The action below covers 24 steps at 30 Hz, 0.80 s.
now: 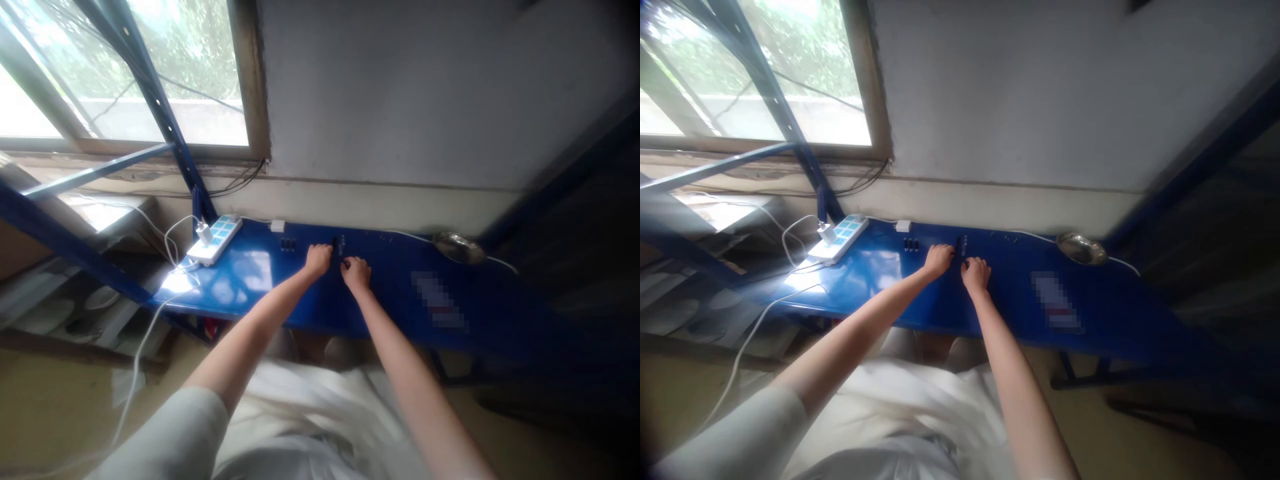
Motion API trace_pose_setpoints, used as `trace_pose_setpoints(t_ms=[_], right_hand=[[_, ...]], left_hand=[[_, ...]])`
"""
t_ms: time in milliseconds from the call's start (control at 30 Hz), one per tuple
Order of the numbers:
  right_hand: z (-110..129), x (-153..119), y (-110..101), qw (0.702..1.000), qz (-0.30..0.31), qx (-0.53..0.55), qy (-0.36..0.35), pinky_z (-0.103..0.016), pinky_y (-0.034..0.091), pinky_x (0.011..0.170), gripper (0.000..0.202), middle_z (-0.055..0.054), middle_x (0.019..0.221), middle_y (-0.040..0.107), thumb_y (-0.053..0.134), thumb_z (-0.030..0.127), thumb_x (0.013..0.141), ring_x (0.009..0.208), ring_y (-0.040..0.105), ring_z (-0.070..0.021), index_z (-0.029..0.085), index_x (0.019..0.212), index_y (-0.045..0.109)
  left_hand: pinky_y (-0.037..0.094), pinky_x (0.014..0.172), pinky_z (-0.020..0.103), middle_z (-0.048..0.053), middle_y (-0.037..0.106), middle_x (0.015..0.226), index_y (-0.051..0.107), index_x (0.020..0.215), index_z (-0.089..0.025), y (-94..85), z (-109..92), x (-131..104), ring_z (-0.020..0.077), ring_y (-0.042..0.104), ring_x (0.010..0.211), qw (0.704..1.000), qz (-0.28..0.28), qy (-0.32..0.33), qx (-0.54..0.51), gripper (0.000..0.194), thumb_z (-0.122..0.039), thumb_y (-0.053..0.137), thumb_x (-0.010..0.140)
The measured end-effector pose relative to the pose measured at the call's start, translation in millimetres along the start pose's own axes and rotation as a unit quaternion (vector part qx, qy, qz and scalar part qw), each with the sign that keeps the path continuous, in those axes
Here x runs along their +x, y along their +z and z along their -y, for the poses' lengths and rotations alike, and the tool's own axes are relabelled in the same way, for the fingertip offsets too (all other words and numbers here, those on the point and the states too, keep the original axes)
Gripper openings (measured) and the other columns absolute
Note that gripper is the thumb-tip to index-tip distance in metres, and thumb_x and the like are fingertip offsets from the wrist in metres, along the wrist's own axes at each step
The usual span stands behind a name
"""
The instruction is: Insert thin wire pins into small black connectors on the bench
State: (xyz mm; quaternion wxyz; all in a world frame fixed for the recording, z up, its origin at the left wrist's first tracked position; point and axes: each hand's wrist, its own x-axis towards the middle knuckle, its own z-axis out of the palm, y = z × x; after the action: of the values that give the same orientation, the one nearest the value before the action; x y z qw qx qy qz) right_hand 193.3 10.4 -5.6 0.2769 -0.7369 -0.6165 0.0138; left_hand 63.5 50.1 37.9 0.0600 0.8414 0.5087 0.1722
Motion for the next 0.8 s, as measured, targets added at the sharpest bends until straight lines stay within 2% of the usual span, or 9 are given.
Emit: trace_pose_setpoints(t_ms=[133, 267, 367, 533, 667, 800], right_hand=[[2, 9, 6, 0.999, 0.017, -0.012, 0.030, -0.036, 0.037, 0.079, 0.024, -0.011, 0.101, 0.062, 0.050, 0.026, 0.079, 0.096, 0.051, -0.0246, 0.017, 0.095, 0.065], [6, 18, 14, 0.998, 0.014, 0.007, 0.068, -0.040, 0.036, 0.081, 0.022, -0.012, 0.103, 0.060, 0.053, 0.027, 0.077, 0.099, 0.050, -0.0262, 0.017, 0.092, 0.066], [10, 25, 19, 0.994, 0.003, 0.029, 0.109, -0.043, 0.035, 0.082, 0.022, -0.012, 0.101, 0.060, 0.055, 0.028, 0.075, 0.098, 0.049, -0.0271, 0.017, 0.090, 0.066], [14, 33, 26, 0.989, -0.024, 0.046, 0.141, -0.044, 0.034, 0.082, 0.020, -0.012, 0.097, 0.060, 0.056, 0.028, 0.072, 0.095, 0.049, -0.0269, 0.016, 0.085, 0.066], [16, 35, 30, 0.986, -0.053, 0.051, 0.150, -0.043, 0.034, 0.080, 0.018, -0.013, 0.094, 0.060, 0.055, 0.026, 0.071, 0.091, 0.049, -0.0261, 0.016, 0.081, 0.066], [16, 35, 33, 0.985, -0.053, 0.044, 0.159, -0.041, 0.034, 0.079, 0.017, -0.011, 0.092, 0.060, 0.055, 0.026, 0.072, 0.091, 0.049, -0.0247, 0.017, 0.081, 0.067]], left_hand=[[0.044, 0.078, 0.030, 0.006, 0.067, 0.092, 0.065, 0.090, -0.017, 0.3, 8, -11, 0.0197, 0.060, 0.087, 0.991, -0.051, -0.041, -0.117, 0.016, -0.020, 0.052, 0.080], [0.046, 0.068, 0.025, 0.005, 0.067, 0.080, 0.065, 0.086, -0.016, 1.3, 16, -26, 0.0156, 0.061, 0.073, 0.957, -0.093, -0.096, -0.259, 0.013, -0.021, 0.059, 0.076], [0.045, 0.065, 0.023, 0.003, 0.066, 0.073, 0.065, 0.083, -0.015, -0.7, 19, -38, 0.0130, 0.059, 0.067, 0.934, -0.116, -0.104, -0.323, 0.011, -0.019, 0.061, 0.074], [0.045, 0.065, 0.023, 0.003, 0.065, 0.072, 0.064, 0.082, -0.014, -8.0, 24, -51, 0.0118, 0.058, 0.066, 0.919, -0.147, -0.103, -0.351, 0.012, -0.020, 0.061, 0.073], [0.045, 0.065, 0.023, 0.003, 0.065, 0.072, 0.064, 0.082, -0.014, -13.2, 26, -55, 0.0117, 0.058, 0.066, 0.917, -0.153, -0.098, -0.354, 0.011, -0.021, 0.061, 0.073], [0.045, 0.064, 0.023, 0.003, 0.065, 0.071, 0.064, 0.082, -0.015, -18.7, 26, -55, 0.0118, 0.058, 0.066, 0.919, -0.162, -0.093, -0.347, 0.011, -0.020, 0.060, 0.074]])
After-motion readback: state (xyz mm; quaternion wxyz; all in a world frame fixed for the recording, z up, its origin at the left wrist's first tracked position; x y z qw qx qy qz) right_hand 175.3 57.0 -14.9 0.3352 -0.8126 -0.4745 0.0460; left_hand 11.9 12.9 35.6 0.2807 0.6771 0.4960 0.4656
